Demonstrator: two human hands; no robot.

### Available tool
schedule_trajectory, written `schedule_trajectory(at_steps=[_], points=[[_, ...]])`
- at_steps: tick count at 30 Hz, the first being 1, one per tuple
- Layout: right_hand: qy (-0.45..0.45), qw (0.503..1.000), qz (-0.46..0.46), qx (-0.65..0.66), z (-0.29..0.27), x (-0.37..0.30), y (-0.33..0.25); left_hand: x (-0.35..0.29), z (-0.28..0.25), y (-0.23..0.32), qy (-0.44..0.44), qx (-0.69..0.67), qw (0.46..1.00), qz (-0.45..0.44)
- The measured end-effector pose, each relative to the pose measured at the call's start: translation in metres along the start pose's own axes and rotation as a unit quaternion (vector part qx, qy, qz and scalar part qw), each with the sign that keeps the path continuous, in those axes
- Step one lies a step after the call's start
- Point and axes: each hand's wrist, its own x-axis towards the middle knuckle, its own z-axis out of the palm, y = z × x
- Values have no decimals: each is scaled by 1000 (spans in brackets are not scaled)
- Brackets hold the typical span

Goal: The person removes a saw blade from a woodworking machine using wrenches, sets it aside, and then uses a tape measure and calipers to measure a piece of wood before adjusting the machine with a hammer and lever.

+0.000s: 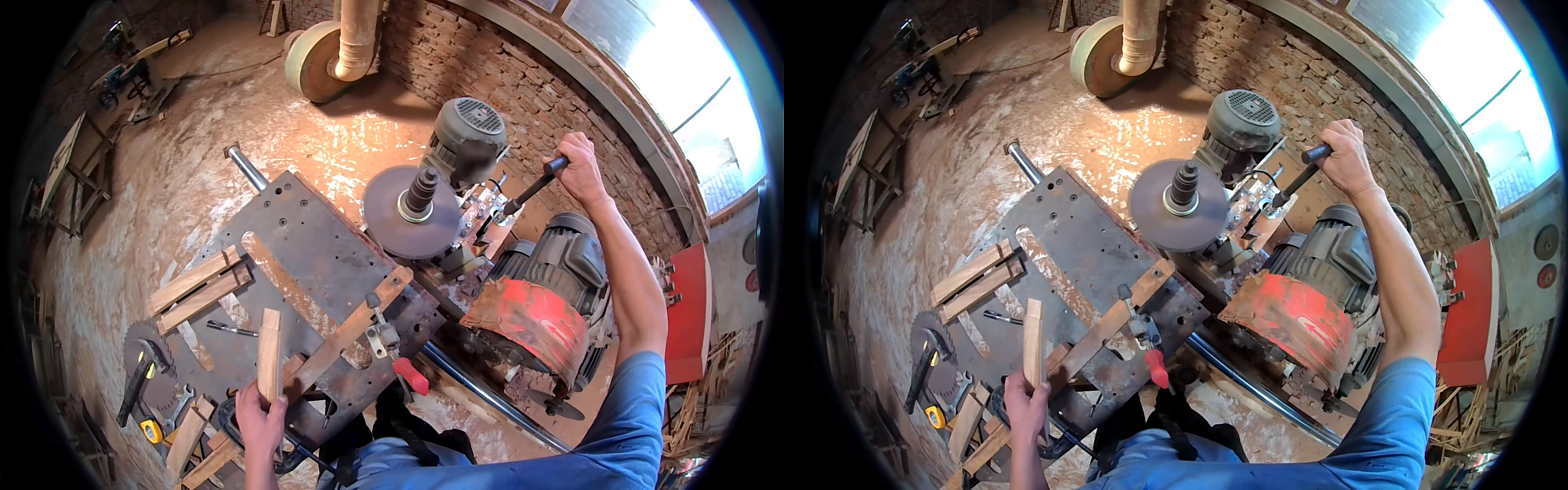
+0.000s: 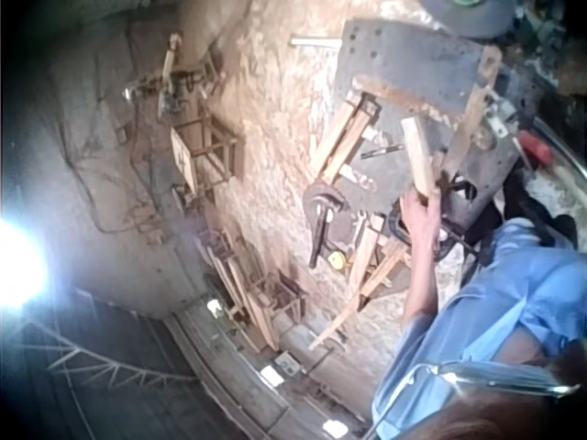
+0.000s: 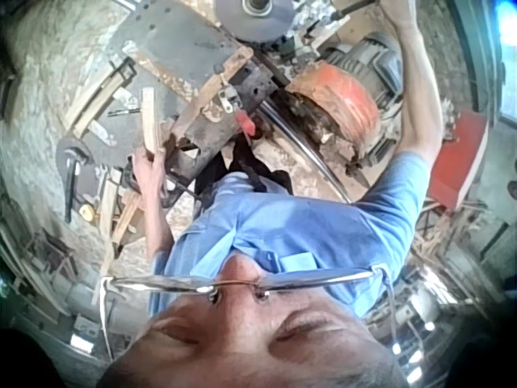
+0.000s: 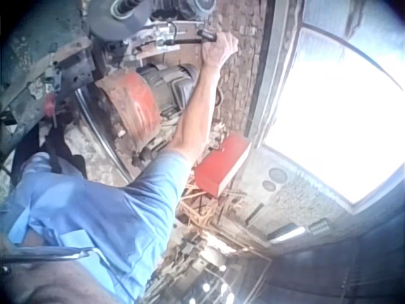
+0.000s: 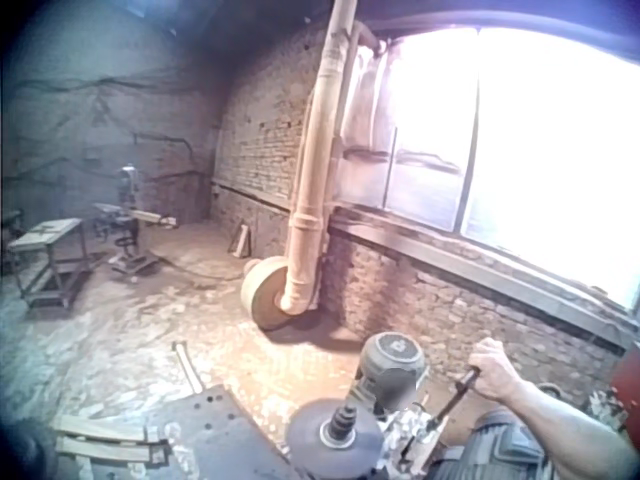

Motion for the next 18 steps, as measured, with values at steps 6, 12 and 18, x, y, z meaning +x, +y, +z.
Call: schedule_trajectory(at_steps=[6,12,18], points=[[-20,999,-33,16,-8,1,-4,8,25,-15,6,73,997,-14],[-24,996,-71,42,-12,5,-6,8,22,2,-9,82,994,-69],[-35,996,-73,48,-13,14,0,5,16,13,-30,116,990,-78]])
